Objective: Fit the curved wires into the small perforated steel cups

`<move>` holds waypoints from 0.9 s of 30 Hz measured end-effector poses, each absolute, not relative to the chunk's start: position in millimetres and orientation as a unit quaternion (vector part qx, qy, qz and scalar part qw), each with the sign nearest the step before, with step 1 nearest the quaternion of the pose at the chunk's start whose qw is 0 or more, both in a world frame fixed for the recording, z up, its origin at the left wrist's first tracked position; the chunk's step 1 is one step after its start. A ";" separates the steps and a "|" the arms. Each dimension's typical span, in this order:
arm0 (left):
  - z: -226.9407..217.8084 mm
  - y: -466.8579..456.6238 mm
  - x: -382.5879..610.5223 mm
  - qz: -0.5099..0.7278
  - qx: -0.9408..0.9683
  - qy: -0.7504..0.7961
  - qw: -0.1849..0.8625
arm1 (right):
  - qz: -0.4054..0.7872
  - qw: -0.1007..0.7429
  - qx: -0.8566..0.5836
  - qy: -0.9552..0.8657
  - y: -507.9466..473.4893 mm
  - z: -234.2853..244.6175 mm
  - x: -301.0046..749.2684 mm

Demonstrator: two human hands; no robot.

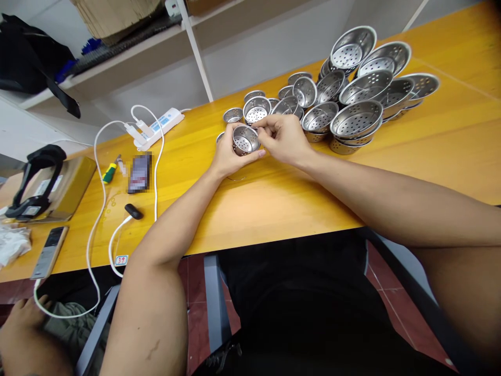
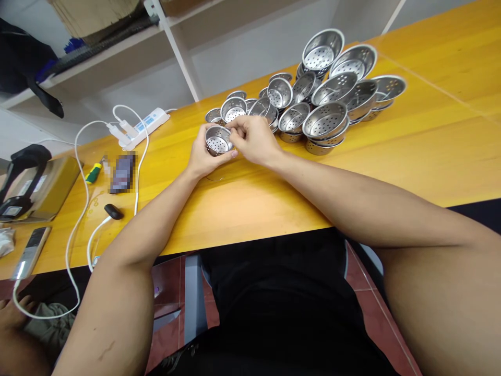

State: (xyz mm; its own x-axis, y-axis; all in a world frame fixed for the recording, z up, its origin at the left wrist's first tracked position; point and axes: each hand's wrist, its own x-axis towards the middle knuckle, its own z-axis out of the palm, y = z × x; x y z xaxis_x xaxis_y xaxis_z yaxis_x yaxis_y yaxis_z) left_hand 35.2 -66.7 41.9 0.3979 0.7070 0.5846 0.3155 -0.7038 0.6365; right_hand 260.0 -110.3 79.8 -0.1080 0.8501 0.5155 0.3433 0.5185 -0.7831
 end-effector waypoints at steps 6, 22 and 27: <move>43.1 -69.0 35.8 0.447 0.808 0.323 0.207 | 0.241 0.515 -0.428 -0.703 -111.8 79.7 259.4; 37.0 -55.5 28.8 0.445 0.812 0.275 0.259 | 0.424 0.459 -0.282 -0.728 -118.6 112.0 274.4; 30.9 -54.1 32.2 0.441 0.819 0.273 0.243 | 0.420 0.488 -0.315 -0.697 -116.5 107.0 270.0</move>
State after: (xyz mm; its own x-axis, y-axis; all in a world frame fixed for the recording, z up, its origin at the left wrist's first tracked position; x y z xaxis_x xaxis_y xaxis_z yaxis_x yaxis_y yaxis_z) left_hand 32.2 -54.1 30.9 0.4612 0.6626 0.5901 0.2329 -0.7321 0.6401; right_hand 270.0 -116.5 107.0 -0.3247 0.8491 0.4166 0.0297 0.4494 -0.8928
